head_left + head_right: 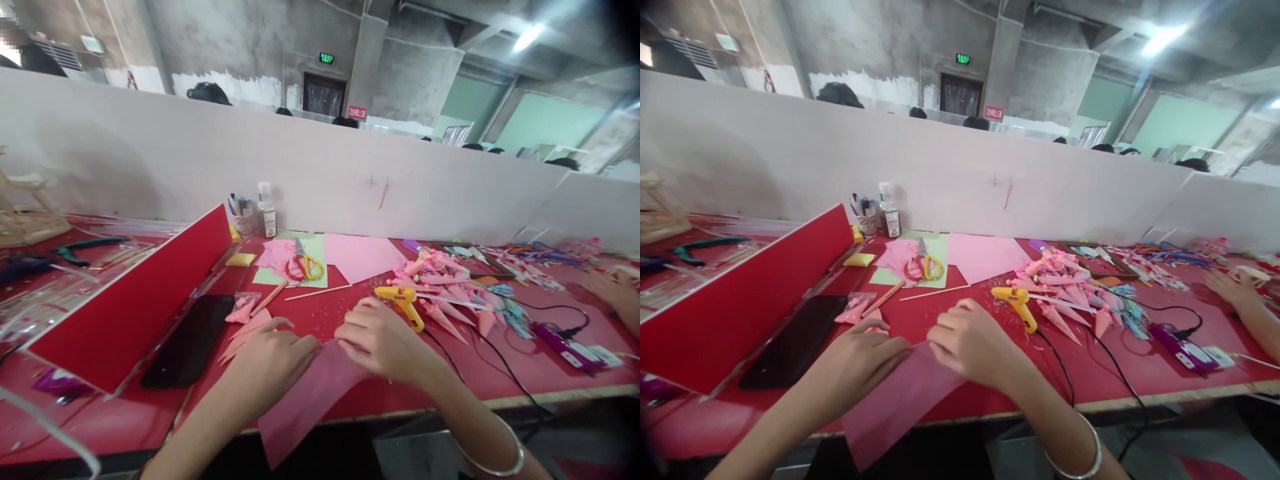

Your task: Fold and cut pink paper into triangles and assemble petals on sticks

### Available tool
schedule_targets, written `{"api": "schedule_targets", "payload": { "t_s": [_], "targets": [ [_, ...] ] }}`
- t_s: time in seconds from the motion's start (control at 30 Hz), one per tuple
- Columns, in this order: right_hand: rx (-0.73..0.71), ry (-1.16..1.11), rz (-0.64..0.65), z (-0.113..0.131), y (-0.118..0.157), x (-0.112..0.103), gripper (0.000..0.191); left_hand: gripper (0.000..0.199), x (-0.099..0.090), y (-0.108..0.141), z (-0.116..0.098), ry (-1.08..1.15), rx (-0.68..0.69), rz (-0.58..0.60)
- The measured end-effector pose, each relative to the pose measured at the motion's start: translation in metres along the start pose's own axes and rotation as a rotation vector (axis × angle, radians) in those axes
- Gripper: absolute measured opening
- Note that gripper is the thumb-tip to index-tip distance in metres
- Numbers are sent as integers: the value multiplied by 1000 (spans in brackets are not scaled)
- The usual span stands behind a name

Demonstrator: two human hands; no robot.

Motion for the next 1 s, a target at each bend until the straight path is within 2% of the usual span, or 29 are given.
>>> {"api": "schedule_targets", "payload": {
  "t_s": [0.13,0.27,0.47,0.63,0.73,0.83,0.93,1.0],
  "targets": [
    [-82,52,-191,21,-7,-1,19,28,-1,1,-2,56,-16,18],
    [-56,-3,-266,18,-6,3,17,31,-2,2,-5,76,-17,5],
    [83,-112,-227,-21,12,19,14,33,6,11,15,100,-122,91],
    [249,-82,-193,-64,35,39,14,32,3,20,32,138,-189,107],
    [360,-23,-218,-80,42,31,17,31,2,20,36,110,-169,96],
    [351,-80,-242,-71,35,13,15,31,4,17,34,81,-144,115],
    [144,-137,-41,-35,17,13,19,31,5,13,31,71,-127,152],
    [77,-100,46,-18,8,19,13,29,7,10,27,75,-88,187]
  ]
}}
Point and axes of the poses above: each hand's wrist, its own y-axis away from the middle knuckle, its own x-axis out of the palm, z = x × y, the point moved 8 cm from there along -y, towards the middle knuckle, and after that the axes turned 14 degrees about y, right-handed, at the moved point
